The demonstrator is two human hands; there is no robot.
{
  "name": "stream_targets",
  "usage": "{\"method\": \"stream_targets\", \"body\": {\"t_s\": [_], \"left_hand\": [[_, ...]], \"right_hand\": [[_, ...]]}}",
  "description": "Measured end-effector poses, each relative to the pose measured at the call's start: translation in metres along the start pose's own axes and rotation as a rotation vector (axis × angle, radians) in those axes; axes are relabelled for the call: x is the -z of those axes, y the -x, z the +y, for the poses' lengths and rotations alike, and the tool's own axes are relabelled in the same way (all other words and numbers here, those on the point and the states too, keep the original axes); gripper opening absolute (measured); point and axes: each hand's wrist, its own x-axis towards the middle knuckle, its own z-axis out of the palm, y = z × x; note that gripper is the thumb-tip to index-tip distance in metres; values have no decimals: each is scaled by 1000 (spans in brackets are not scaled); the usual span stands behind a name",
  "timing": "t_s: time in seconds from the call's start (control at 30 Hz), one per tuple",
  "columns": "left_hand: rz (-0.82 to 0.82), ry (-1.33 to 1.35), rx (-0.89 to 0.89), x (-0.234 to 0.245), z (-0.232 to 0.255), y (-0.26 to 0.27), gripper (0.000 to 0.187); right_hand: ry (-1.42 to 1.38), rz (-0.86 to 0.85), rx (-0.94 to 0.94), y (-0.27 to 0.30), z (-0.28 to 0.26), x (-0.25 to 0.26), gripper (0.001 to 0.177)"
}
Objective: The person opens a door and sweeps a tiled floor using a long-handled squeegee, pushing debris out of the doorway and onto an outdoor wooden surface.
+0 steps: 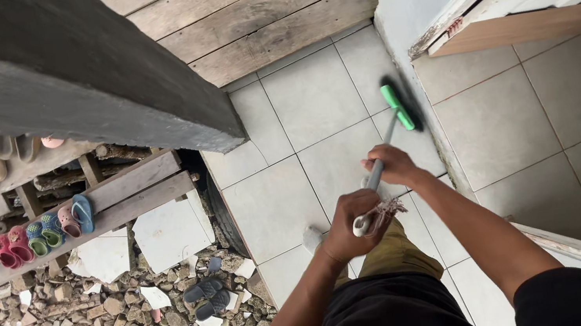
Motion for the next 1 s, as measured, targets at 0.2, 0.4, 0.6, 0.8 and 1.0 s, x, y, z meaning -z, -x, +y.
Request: {"method": "stream_targets", "body": {"t_s": [0.2,0.4,0.6,0.8,1.0], "left_hand": [[18,-214,30,33,69,33,30],[-15,-115,-103,56,125,31,28],[-28,21,-1,21,32,9,11],[-8,-43,79,11,11,23,18],[23,-197,15,61,97,32,30]], "right_hand": [[-219,-49,182,4,-115,-37,46],[-177,-117,200,20,-171,5,39],[-40,50,93,7,-28,11,36],[-72,122,235,-11,-8,-42,34],[-174,-142,276,-12,-159,-31,41]]}}
